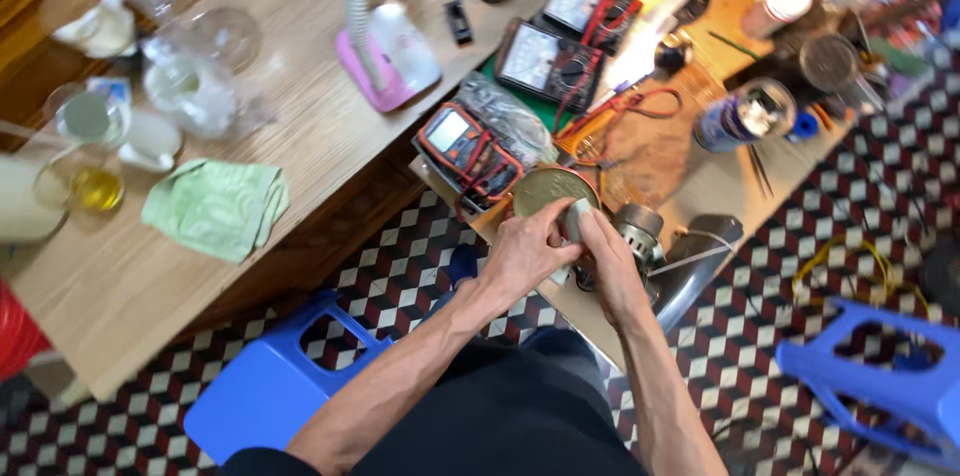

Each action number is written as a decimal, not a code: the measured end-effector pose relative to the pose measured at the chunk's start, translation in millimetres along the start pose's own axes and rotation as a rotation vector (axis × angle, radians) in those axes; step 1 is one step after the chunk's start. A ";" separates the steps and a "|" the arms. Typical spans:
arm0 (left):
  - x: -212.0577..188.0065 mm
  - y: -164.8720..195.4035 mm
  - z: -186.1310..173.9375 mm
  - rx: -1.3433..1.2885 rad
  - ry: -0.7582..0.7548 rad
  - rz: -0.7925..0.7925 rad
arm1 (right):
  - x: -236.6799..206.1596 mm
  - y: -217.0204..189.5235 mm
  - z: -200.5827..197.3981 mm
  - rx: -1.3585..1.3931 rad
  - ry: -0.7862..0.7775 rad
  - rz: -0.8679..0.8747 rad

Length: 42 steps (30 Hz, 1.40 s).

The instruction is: The person disassembles a small electric motor, inspects the internal windings and rotor, and reassembles the components. They use a screwdriver to remove screws and handle wires and motor parts on a cluttered workbench.

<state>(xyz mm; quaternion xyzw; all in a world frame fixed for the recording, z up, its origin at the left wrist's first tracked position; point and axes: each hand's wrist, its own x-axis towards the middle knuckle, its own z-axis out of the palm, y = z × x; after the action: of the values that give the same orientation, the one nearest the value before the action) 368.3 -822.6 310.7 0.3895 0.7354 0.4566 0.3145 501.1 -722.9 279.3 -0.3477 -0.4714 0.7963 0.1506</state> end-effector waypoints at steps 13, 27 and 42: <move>11.3 -19.5 -29.4 -0.857 0.053 -0.392 | -1.6 -16.2 16.7 0.613 0.146 0.029; 18.2 -36.0 -23.2 -1.072 0.124 -0.483 | 1.7 -0.2 30.2 0.745 0.161 -0.009; 0.8 -33.4 -1.0 -0.811 0.139 -0.398 | 2.5 6.0 42.4 0.705 0.216 -0.103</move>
<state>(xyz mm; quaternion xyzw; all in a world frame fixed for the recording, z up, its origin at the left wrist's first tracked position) 357.5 -831.6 280.4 0.0542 0.5770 0.6634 0.4733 470.3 -751.9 286.5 -0.3326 -0.1667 0.8597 0.3499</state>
